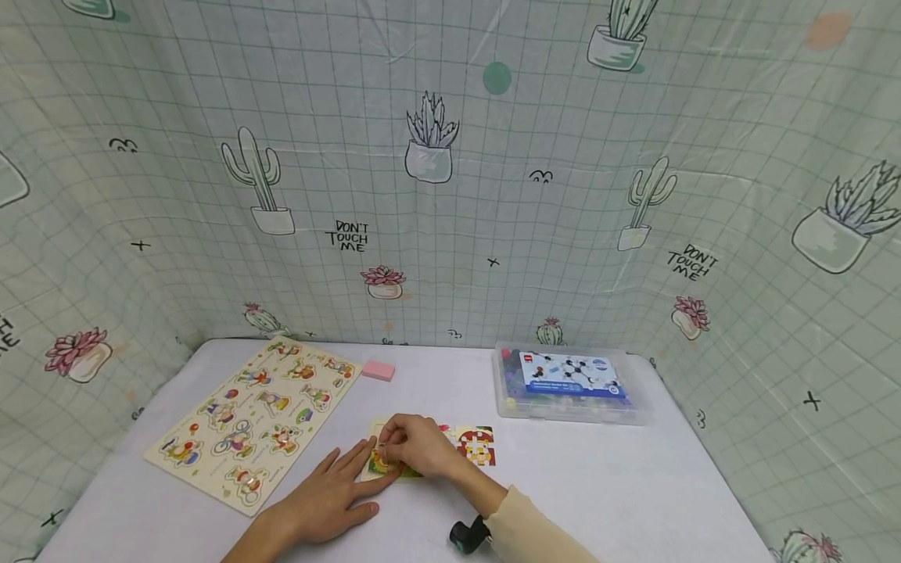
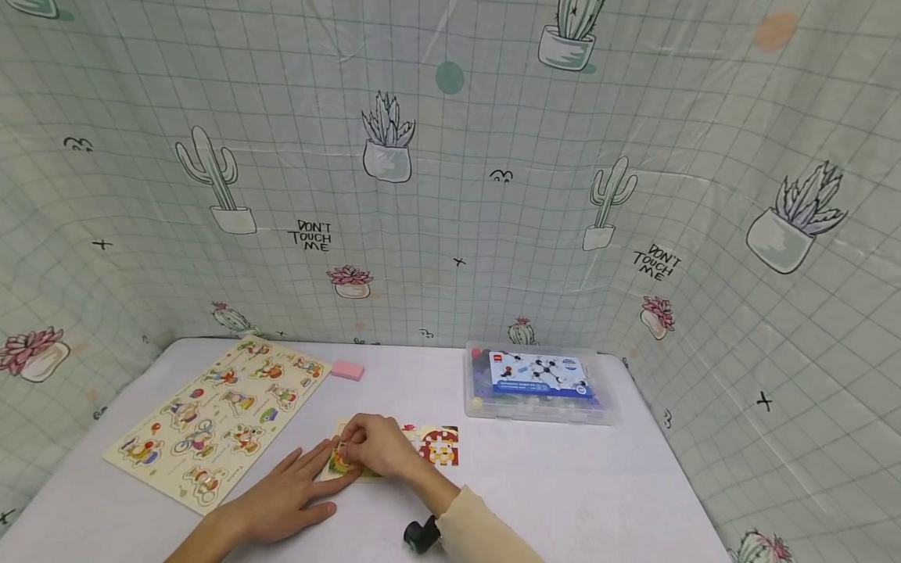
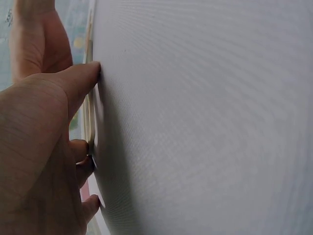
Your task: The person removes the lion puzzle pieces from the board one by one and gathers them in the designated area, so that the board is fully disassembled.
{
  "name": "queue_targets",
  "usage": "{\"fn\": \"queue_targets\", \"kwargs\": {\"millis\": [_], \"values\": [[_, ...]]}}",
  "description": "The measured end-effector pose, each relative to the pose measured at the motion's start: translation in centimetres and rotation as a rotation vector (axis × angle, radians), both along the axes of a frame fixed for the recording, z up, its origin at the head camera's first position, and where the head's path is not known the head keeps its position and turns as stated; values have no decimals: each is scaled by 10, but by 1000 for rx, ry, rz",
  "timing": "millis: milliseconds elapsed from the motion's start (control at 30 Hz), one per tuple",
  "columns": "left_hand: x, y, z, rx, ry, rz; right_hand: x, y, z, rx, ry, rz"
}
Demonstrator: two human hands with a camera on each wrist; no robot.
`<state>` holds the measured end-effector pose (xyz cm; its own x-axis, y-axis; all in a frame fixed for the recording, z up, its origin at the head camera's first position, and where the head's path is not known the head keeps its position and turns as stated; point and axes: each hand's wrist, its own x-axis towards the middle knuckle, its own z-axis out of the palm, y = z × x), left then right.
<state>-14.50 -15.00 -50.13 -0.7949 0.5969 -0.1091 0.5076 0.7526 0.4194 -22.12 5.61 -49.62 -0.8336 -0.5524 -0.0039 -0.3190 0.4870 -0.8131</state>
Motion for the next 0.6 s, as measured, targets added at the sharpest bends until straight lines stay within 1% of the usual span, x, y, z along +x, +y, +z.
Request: {"fn": "queue_targets", "kwargs": {"millis": [100, 200, 367, 600], "values": [[-1, 0, -1, -4, -11, 1, -1, 5, 4, -43, -10, -22], [-1, 0, -1, -3, -18, 7, -2, 12, 11, -59, -16, -25], [0, 0, -2, 0, -12, 15, -2, 29, 18, -33, -33, -27], [0, 0, -2, 2, 2, 9, 0, 61, 17, 5, -111, -24]]}}
